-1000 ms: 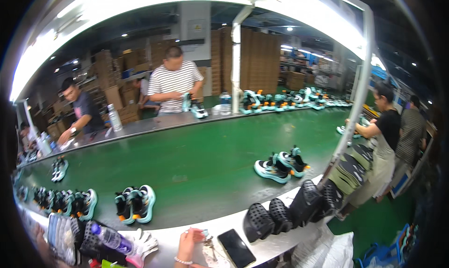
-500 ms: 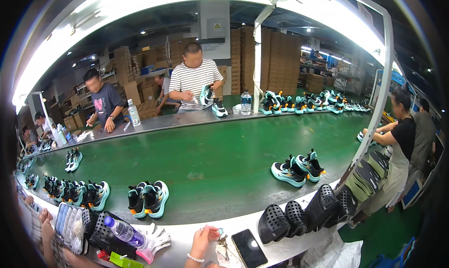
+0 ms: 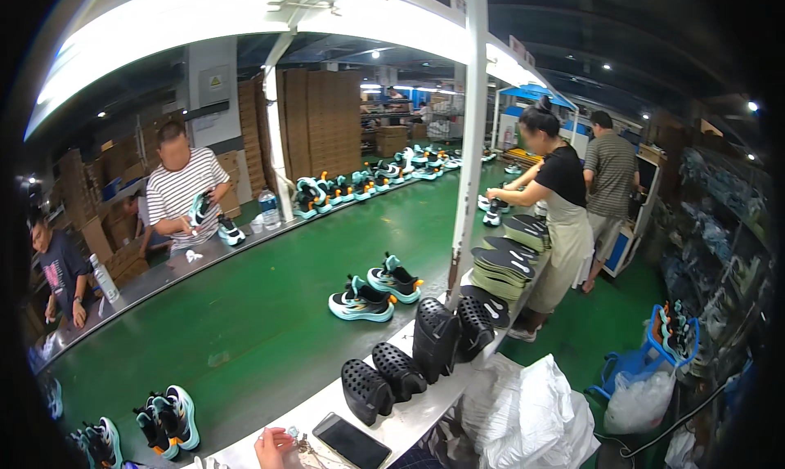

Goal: Inspecting and arranging shoes on an assembly line.

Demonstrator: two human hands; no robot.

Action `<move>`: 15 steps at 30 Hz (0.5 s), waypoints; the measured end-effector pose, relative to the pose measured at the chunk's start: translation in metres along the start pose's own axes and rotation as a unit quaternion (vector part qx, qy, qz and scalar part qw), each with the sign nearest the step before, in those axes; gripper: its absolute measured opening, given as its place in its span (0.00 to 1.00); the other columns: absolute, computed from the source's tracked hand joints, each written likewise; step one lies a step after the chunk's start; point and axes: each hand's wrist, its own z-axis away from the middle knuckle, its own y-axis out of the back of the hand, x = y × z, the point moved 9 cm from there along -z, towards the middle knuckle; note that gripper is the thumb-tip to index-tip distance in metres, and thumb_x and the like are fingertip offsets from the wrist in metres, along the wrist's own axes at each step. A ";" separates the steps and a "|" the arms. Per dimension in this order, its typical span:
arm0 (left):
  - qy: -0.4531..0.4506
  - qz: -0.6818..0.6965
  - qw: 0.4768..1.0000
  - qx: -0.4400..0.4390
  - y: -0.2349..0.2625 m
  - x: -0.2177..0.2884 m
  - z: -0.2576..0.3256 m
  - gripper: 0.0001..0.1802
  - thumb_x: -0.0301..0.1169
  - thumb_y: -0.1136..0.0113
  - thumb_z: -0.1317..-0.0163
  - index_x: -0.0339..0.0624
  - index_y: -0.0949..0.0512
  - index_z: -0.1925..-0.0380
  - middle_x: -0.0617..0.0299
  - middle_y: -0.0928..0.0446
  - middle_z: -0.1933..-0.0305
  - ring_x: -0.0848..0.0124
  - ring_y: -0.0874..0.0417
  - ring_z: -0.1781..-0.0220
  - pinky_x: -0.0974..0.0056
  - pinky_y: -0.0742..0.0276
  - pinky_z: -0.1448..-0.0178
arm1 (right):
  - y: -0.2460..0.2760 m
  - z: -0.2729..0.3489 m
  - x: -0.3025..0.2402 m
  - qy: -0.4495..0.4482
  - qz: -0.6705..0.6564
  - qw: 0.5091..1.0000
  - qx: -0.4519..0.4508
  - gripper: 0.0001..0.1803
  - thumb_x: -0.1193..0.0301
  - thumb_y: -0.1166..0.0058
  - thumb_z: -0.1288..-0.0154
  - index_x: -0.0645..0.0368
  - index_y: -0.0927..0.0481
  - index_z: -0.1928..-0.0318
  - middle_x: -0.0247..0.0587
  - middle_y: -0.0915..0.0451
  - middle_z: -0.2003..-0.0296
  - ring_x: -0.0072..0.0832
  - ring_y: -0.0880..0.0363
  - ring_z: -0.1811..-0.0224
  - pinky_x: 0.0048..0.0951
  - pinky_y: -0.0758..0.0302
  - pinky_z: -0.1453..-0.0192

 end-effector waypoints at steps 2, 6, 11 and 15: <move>-0.037 -0.070 0.997 0.001 -0.001 0.010 0.000 0.21 0.41 0.60 0.30 0.32 0.29 0.54 0.57 0.25 0.64 0.66 0.22 0.62 0.63 0.24 0.56 | -0.001 0.001 -0.006 0.039 -0.002 0.999 -0.013 0.09 0.68 0.48 0.39 0.57 0.29 0.74 0.47 0.28 0.78 0.48 0.27 0.76 0.41 0.32 0.73; -0.023 -0.067 0.997 -0.018 0.000 0.004 -0.007 0.21 0.41 0.61 0.30 0.32 0.29 0.53 0.56 0.25 0.64 0.66 0.22 0.62 0.64 0.24 0.56 | 0.001 0.001 -0.008 0.060 0.009 0.998 -0.010 0.10 0.68 0.48 0.39 0.57 0.28 0.76 0.46 0.28 0.79 0.47 0.27 0.77 0.41 0.32 0.74; -0.014 -0.044 0.999 -0.023 0.006 -0.003 -0.012 0.19 0.38 0.58 0.31 0.32 0.29 0.52 0.55 0.25 0.63 0.65 0.22 0.61 0.65 0.24 0.55 | -0.003 0.003 -0.002 0.036 0.018 0.998 -0.037 0.13 0.69 0.48 0.38 0.59 0.25 0.79 0.46 0.25 0.81 0.45 0.26 0.78 0.39 0.30 0.73; -0.058 -0.050 0.996 -0.049 0.004 0.007 -0.008 0.19 0.37 0.59 0.30 0.31 0.29 0.52 0.54 0.25 0.62 0.65 0.21 0.60 0.65 0.25 0.54 | -0.011 0.005 0.001 0.035 0.022 0.997 -0.060 0.12 0.69 0.49 0.38 0.59 0.23 0.78 0.46 0.23 0.80 0.44 0.24 0.77 0.38 0.29 0.72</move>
